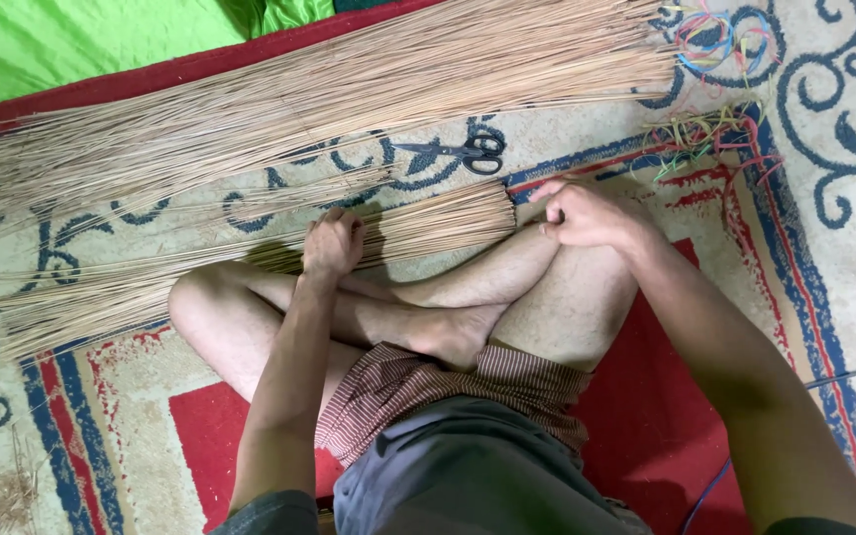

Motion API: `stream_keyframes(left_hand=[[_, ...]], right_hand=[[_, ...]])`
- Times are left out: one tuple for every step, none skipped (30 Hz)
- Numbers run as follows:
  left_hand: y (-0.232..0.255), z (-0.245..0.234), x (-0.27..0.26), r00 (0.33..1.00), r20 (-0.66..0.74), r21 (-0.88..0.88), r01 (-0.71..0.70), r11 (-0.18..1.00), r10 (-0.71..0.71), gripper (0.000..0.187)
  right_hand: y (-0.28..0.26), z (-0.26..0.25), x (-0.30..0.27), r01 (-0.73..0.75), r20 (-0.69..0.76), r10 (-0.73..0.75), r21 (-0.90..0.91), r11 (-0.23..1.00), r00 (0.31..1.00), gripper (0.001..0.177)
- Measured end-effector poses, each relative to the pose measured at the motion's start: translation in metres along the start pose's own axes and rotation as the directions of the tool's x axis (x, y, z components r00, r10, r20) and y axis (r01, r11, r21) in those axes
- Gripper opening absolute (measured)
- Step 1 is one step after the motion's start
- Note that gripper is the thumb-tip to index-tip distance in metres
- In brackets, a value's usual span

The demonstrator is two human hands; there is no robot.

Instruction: Bundling and tying long thin sticks together using string and scissors to assemble a broom.

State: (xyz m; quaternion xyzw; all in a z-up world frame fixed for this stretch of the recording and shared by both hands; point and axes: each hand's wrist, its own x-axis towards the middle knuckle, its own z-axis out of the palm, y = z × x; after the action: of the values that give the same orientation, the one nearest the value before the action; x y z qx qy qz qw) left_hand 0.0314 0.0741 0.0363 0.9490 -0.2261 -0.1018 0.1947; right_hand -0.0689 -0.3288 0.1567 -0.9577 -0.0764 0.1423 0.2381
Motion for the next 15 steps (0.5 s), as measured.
stream_keyframes(left_hand=[[-0.009,0.013,0.004,1.0,0.004,-0.004,0.003,1.0,-0.003,0.023],[-0.019,0.026,0.007,1.0,-0.006,-0.007,-0.01,1.0,0.009,0.023],[-0.03,0.037,0.012,1.0,-0.021,-0.008,-0.021,1.0,0.021,0.023],[-0.028,0.037,0.01,1.0,-0.021,-0.009,-0.017,1.0,0.017,0.023],[-0.027,0.034,0.01,1.0,-0.025,-0.007,-0.015,1.0,0.015,0.023],[-0.026,0.032,0.009,1.0,-0.028,-0.004,-0.014,1.0,0.014,0.022],[-0.026,0.031,0.009,0.999,-0.031,-0.003,-0.016,1.0,0.016,0.022],[-0.025,0.029,0.01,0.999,-0.03,-0.019,-0.024,1.0,0.023,0.024],[-0.025,0.029,0.007,0.999,-0.027,-0.038,-0.029,0.999,0.028,0.025],[-0.025,0.027,0.007,0.999,-0.026,-0.039,-0.029,0.999,0.028,0.025],[-0.024,0.026,0.007,0.999,-0.021,-0.04,-0.024,0.999,0.024,0.024],[-0.023,0.025,0.007,1.0,-0.016,-0.042,-0.02,0.999,0.019,0.023],[-0.022,0.023,0.006,1.0,-0.015,-0.043,-0.017,0.999,0.017,0.023],[-0.02,0.021,0.004,1.0,-0.014,-0.047,-0.011,0.999,0.01,0.023],[-0.018,0.019,0.005,1.0,-0.015,-0.051,-0.007,0.999,0.006,0.022]], right_hand=[[-0.009,-0.007,-0.003,-0.002,0.006,0.002,0.0,1.0,1.0,0.021],[-0.018,-0.013,-0.005,-0.043,0.085,0.047,-0.051,0.998,0.995,0.013],[-0.027,-0.021,-0.005,-0.075,0.157,0.091,-0.105,0.992,0.983,0.033],[-0.03,-0.024,-0.004,-0.072,0.16,0.089,-0.106,0.992,0.983,0.033],[-0.033,-0.027,-0.003,-0.073,0.103,0.072,0.001,0.997,0.992,0.045],[-0.036,-0.031,-0.002,-0.066,0.044,0.062,0.108,0.992,0.997,0.062],[-0.035,-0.03,-0.002,-0.065,0.04,0.061,0.107,0.992,0.997,0.062],[-0.034,-0.029,-0.002,-0.077,0.104,0.066,0.11,0.991,0.992,0.052],[-0.033,-0.026,-0.003,-0.091,0.173,0.071,0.113,0.989,0.982,0.043],[-0.024,-0.02,-0.001,-0.092,0.173,0.072,0.112,0.989,0.982,0.043],[-0.013,-0.014,0.001,-0.098,0.168,0.082,0.089,0.991,0.982,0.035],[-0.003,-0.009,0.003,-0.105,0.162,0.093,0.066,0.992,0.982,0.027],[-0.002,-0.006,0.003,-0.104,0.165,0.092,0.066,0.992,0.982,0.027],[-0.001,-0.003,0.004,-0.095,0.174,0.087,0.037,0.995,0.981,0.022],[0.001,-0.002,0.004,-0.085,0.179,0.083,0.007,0.996,0.98,0.02]])
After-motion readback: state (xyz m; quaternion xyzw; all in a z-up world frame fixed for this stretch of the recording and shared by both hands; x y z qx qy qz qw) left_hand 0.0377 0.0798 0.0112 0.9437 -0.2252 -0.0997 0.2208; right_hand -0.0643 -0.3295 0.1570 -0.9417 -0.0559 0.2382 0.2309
